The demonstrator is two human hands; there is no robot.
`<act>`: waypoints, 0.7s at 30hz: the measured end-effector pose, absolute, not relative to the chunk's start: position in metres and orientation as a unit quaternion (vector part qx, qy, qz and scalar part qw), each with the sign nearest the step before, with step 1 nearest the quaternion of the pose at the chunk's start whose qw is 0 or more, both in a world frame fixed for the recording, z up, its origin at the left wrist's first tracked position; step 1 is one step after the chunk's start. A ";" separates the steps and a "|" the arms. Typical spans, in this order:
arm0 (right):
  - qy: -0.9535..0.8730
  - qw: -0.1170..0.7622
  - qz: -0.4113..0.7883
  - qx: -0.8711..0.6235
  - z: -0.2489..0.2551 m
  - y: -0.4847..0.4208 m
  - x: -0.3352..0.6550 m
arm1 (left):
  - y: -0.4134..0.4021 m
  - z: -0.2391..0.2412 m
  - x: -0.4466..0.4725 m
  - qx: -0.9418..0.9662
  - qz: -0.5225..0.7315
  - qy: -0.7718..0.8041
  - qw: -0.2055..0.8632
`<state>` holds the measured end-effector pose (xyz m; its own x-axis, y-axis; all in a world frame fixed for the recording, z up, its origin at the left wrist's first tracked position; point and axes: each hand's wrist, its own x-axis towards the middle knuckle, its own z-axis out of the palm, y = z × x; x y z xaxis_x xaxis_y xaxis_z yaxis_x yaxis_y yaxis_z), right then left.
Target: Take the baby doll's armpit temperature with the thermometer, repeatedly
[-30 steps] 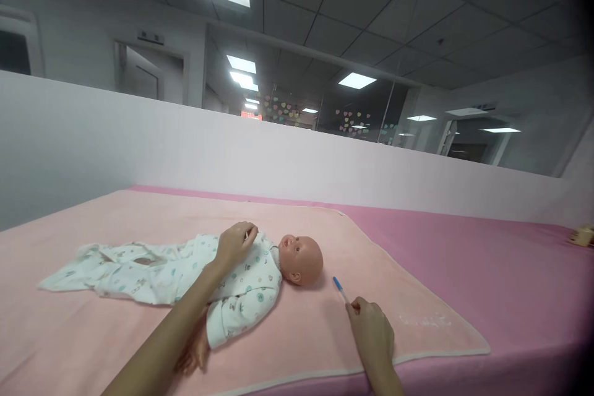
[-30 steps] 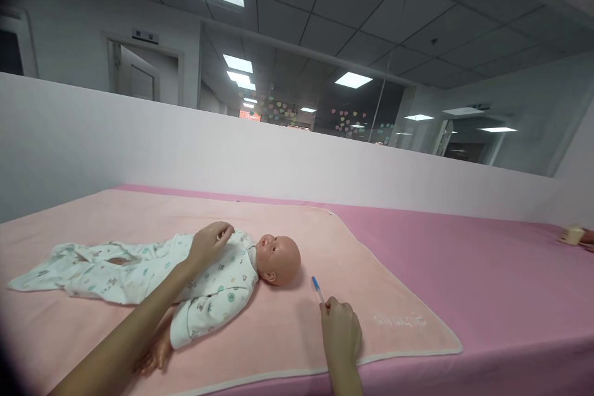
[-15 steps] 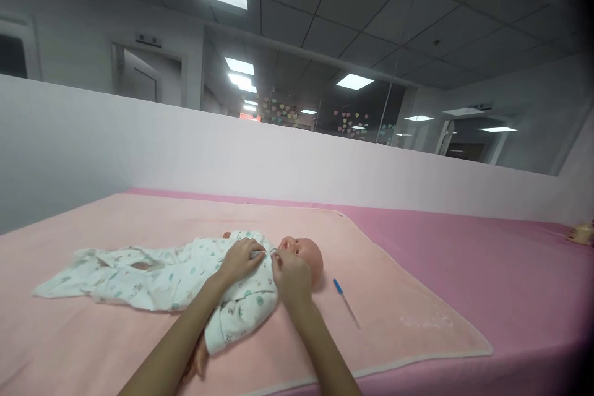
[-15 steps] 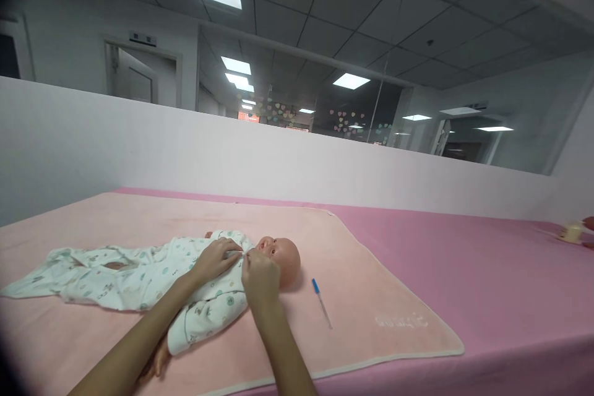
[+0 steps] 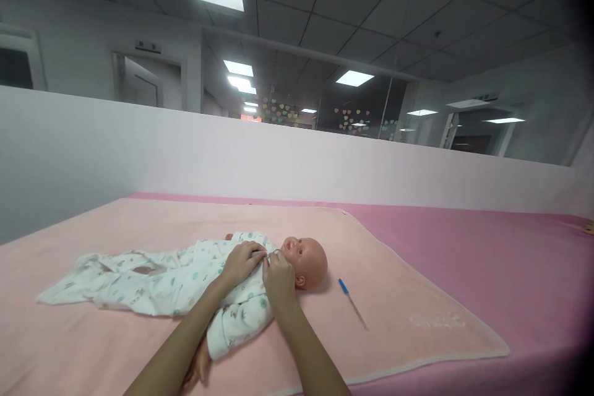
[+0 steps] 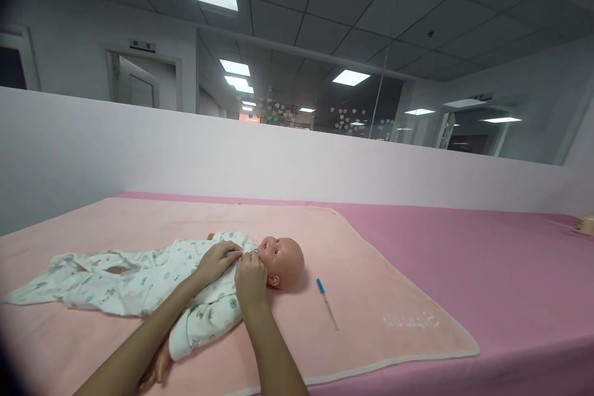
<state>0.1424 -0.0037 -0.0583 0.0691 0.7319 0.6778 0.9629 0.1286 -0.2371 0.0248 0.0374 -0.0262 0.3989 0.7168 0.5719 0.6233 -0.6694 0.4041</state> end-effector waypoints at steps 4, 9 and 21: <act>-0.667 0.350 -0.187 -0.630 -0.066 0.006 0.145 | 0.036 -0.025 0.025 0.832 0.368 0.410 0.058; -0.667 0.372 -0.225 -0.605 -0.076 0.014 0.147 | 0.028 -0.020 0.029 0.848 0.348 0.400 0.007; -0.684 0.402 -0.240 -0.559 -0.078 0.013 0.148 | 0.024 -0.019 0.033 0.845 0.344 0.410 -0.012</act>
